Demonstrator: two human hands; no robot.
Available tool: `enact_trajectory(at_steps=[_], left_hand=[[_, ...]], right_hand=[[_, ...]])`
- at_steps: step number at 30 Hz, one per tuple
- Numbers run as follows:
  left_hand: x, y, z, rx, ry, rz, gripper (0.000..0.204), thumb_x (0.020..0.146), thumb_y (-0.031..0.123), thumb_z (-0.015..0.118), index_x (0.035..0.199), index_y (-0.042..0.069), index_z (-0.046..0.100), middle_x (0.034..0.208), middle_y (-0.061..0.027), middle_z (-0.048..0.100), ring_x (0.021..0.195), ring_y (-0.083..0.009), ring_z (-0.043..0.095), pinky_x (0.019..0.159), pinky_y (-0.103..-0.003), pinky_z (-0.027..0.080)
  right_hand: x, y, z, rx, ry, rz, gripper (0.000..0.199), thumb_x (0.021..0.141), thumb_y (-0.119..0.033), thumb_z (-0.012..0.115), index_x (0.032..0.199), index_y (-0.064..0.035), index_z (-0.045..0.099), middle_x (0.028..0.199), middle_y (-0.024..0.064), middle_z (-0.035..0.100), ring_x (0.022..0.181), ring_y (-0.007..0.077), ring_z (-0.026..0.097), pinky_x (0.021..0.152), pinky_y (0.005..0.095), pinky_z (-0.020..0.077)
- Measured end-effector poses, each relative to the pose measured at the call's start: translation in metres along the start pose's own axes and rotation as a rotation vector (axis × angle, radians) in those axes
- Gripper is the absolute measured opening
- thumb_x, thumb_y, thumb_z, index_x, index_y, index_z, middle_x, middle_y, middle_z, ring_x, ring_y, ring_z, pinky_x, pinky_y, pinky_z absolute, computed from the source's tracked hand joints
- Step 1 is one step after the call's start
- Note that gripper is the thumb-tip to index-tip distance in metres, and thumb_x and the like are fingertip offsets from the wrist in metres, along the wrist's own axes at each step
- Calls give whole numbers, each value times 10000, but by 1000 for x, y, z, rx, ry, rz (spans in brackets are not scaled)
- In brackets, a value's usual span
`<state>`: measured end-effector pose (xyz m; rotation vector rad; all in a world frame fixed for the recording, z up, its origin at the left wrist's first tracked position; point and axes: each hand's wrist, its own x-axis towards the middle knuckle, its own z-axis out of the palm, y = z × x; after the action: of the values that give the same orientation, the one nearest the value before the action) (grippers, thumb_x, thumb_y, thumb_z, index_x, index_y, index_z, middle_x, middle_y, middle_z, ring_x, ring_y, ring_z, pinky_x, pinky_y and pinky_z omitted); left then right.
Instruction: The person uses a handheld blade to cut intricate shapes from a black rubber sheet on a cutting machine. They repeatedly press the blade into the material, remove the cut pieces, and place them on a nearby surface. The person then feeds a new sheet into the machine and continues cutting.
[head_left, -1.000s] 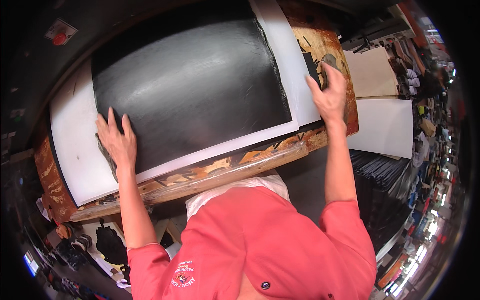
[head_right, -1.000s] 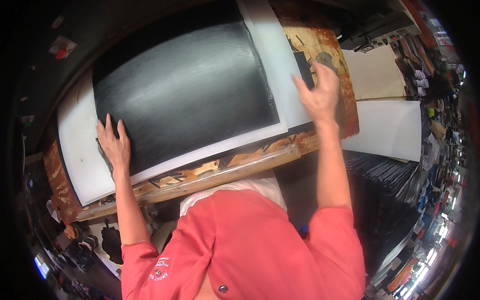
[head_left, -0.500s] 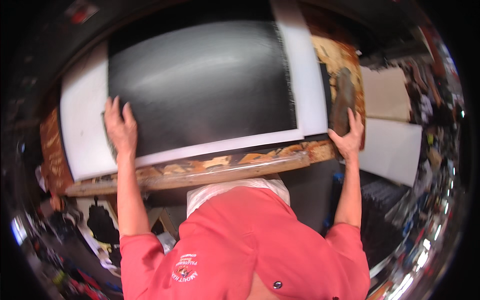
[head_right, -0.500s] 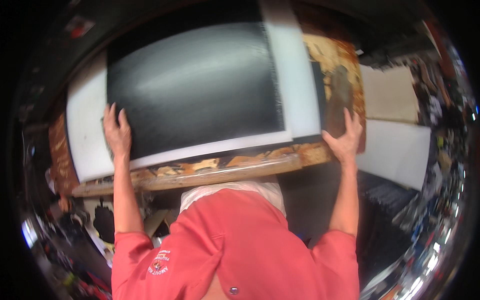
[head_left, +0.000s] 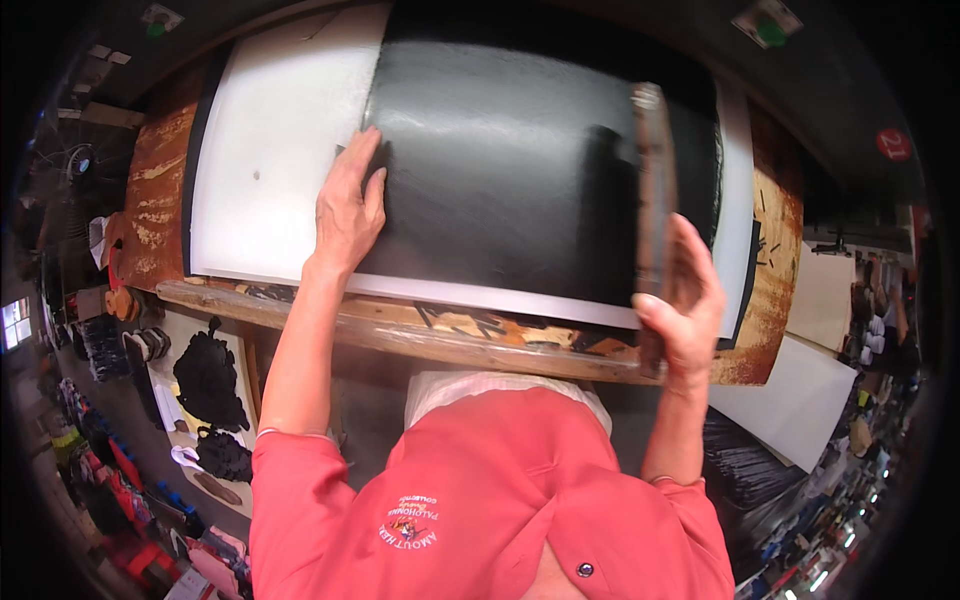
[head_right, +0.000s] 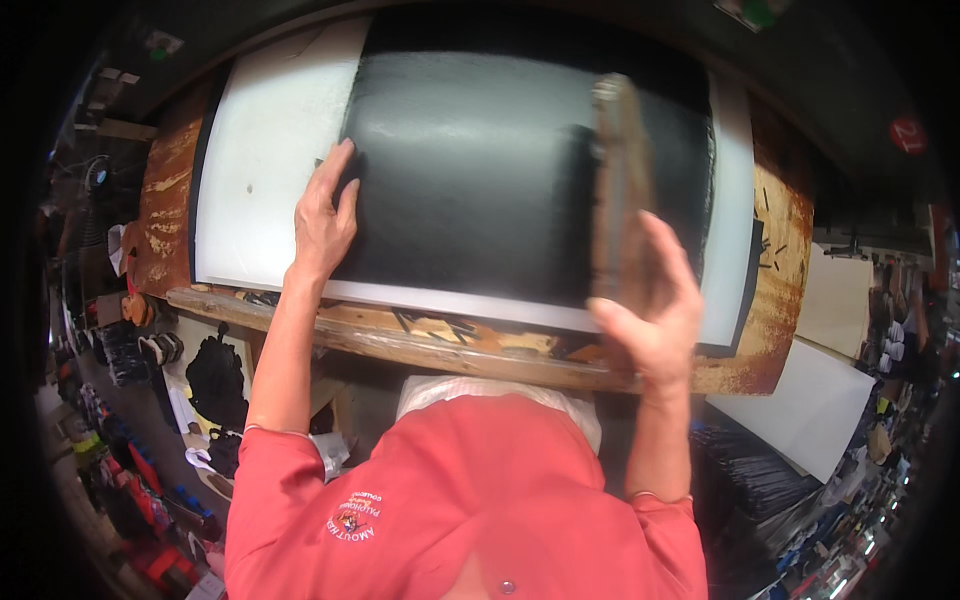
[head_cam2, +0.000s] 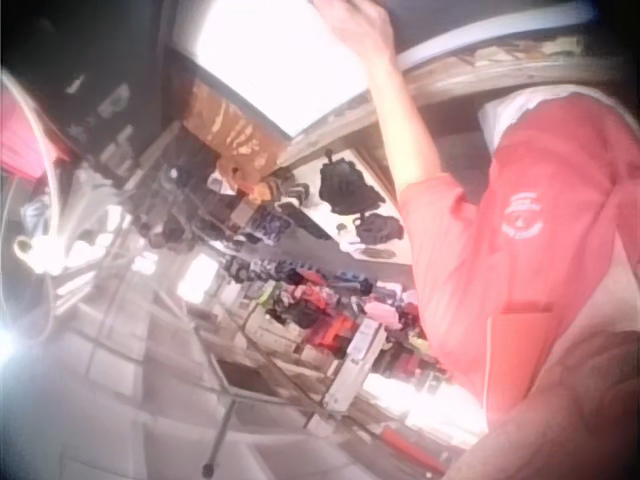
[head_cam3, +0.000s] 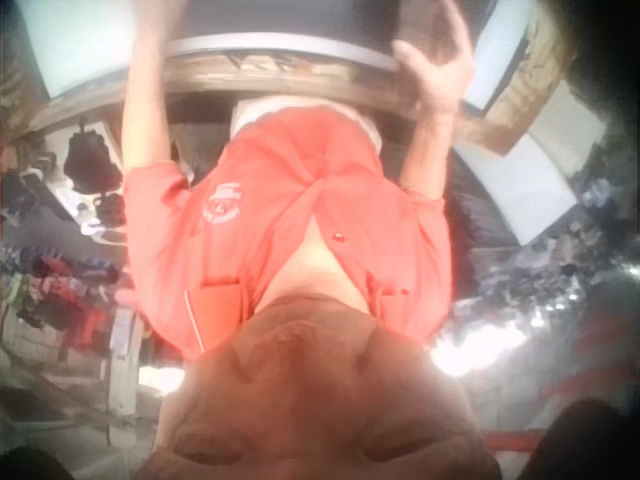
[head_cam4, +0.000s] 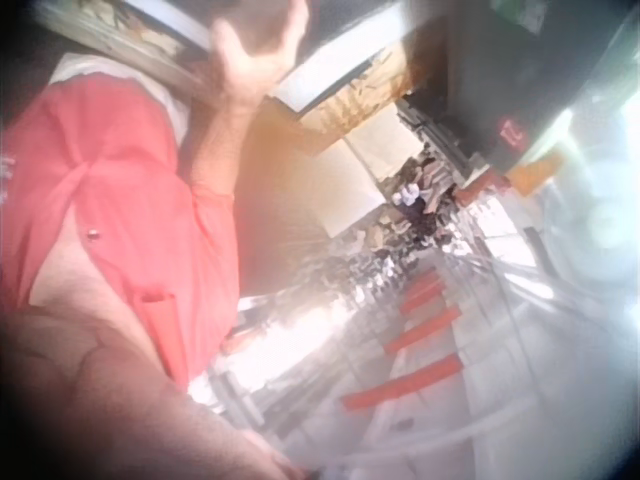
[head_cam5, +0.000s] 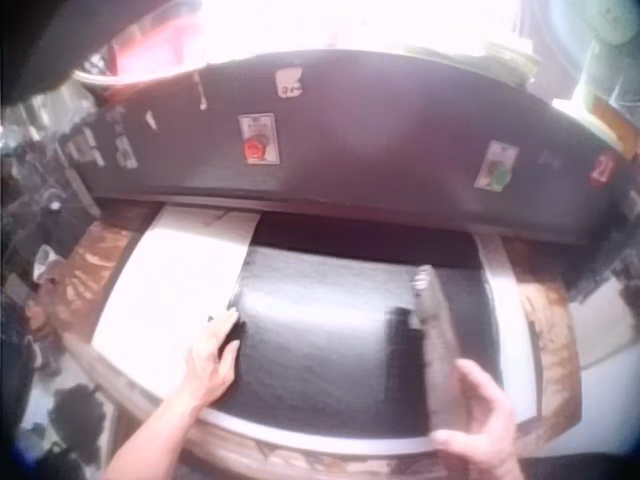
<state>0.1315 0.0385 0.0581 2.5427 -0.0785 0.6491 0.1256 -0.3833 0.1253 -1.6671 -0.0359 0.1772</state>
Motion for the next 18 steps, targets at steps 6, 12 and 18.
enact_trajectory(at_steps=[6, 12, 18], left_hand=[[-1, -10, -8, -259, 45, -154, 556, 985, -127, 499, 1510, 33, 589, 1404, -222, 688, 1291, -379, 678, 1093, -411, 548], [-4, -12, -5, -436, 70, -242, 541, 1036, -112, 416, 1565, -27, 491, 1488, -235, 639, 1376, -369, 634, 1168, -419, 501], [-1, -8, -11, -529, 74, -324, 519, 1056, -81, 395, 1569, -43, 466, 1562, -220, 570, 1399, -343, 621, 1148, -411, 503]], right_hand=[[57, -13, 170, -459, -63, -171, 954, 599, -313, 935, 1469, -54, 642, 1540, 345, 484, 1386, 458, 512, 1171, 520, 458], [80, -3, 274, -867, 116, -413, 856, 613, -285, 845, 1404, -18, 653, 1454, 413, 410, 1172, 557, 497, 1012, 605, 465], [82, -6, 298, -920, 186, -350, 854, 614, -267, 851, 1407, -19, 653, 1433, 385, 440, 1180, 542, 504, 1023, 593, 468]])
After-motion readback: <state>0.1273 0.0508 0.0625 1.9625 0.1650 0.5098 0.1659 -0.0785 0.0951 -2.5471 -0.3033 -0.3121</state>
